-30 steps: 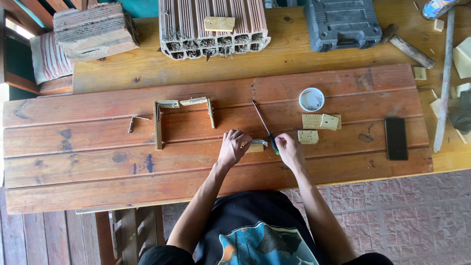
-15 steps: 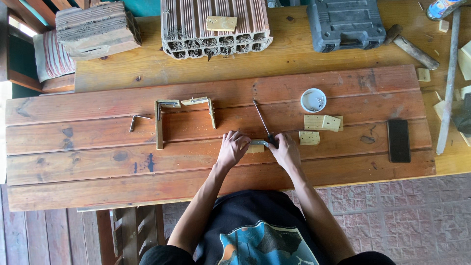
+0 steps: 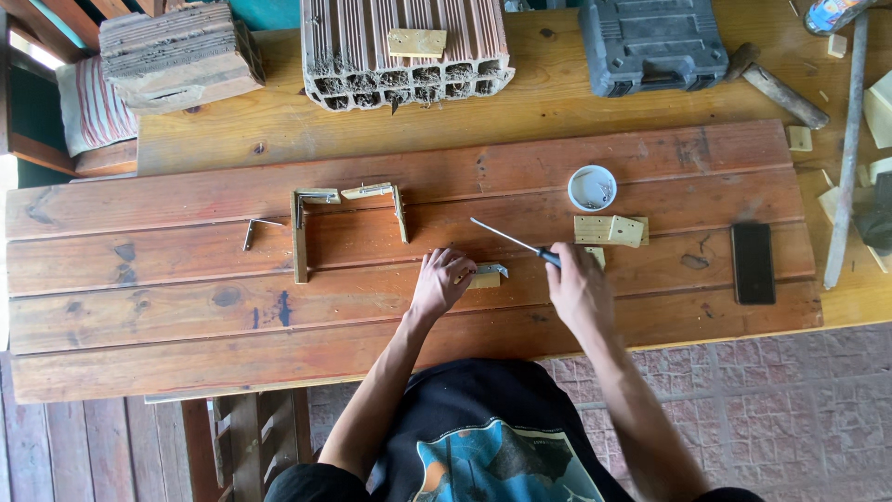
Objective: The person assembles small wooden pieces on a workbench using a screwdriver and screws. They align the pieces, insert screws, and tighten them to join the components together.
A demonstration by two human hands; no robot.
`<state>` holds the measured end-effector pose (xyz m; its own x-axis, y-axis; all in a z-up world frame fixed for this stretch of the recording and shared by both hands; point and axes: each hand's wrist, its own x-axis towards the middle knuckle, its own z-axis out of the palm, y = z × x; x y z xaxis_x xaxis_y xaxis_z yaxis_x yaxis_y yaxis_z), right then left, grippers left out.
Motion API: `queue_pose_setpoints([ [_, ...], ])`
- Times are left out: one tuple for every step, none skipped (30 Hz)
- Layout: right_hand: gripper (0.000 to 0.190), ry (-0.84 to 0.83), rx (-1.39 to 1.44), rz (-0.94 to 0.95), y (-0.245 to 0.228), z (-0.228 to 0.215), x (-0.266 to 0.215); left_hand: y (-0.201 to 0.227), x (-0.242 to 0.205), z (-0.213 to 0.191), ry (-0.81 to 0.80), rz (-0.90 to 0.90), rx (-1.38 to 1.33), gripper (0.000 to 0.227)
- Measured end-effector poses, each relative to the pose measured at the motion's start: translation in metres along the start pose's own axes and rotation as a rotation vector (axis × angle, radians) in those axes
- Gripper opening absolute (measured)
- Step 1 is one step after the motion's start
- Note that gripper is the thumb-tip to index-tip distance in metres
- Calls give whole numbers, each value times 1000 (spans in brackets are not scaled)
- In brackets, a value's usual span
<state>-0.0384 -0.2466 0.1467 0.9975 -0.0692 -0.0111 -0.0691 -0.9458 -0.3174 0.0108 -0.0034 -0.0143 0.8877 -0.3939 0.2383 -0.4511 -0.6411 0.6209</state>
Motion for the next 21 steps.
queue_pose_setpoints([
  [16,0,0,2,-2,-16,-2,-2,0,2,-2,1,-1,18],
  [18,-14,-56,-98,-3,-31,-5,-3,0,3,-26,-12,-35,18],
  [23,-28,-112,-199,-5,-47,-7,-4,0,5,-49,-26,-69,19],
  [23,-28,-113,-197,-4,-50,-9,-5,0,7,-51,-25,-70,19],
  [26,-49,-167,-265,-3,-54,-11,-6,0,9,-65,-32,-92,17],
  [30,-71,-222,-334,-2,-57,-12,-7,0,11,-78,-40,-115,16],
  [30,-71,-223,-333,-1,-55,-15,-7,-1,12,-79,-39,-116,16],
  [36,-83,-253,-362,0,-52,-17,-7,-2,13,-84,-34,-128,17],
  [43,-94,-284,-391,1,-49,-19,-8,-2,13,-89,-28,-141,18],
  [43,-95,-285,-393,3,-45,-19,-7,-3,14,-88,-29,-141,18],
  [48,-82,-302,-422,6,-42,-20,-7,-4,14,-94,-42,-150,18],
  [52,-69,-318,-451,7,-39,-19,-7,-4,14,-100,-54,-158,18],
  [52,-68,-318,-453,4,-40,-19,-7,-5,13,-98,-55,-158,18],
  [52,-96,-293,-443,1,-42,-19,-7,-5,12,-97,-49,-156,17],
  [51,-124,-267,-433,-2,-43,-19,-7,-6,12,-96,-43,-154,16],
  [51,-125,-267,-433,-4,-42,-19,-6,-6,11,-96,-45,-155,16],
  [51,-126,-269,-443,-5,-40,-19,-5,-6,10,-92,-41,-157,16],
  [50,-125,-270,-452,-6,-39,-19,-4,-6,8,-88,-36,-159,17],
  [50,-125,-269,-451,-10,-41,-20,-4,-5,8,-89,-36,-159,17],
  [52,-129,-267,-455,-13,-43,-20,-3,-4,8,-95,-28,-160,16],
  [53,-132,-265,-459,-17,-46,-20,-3,-3,7,-100,-20,-161,15],
])
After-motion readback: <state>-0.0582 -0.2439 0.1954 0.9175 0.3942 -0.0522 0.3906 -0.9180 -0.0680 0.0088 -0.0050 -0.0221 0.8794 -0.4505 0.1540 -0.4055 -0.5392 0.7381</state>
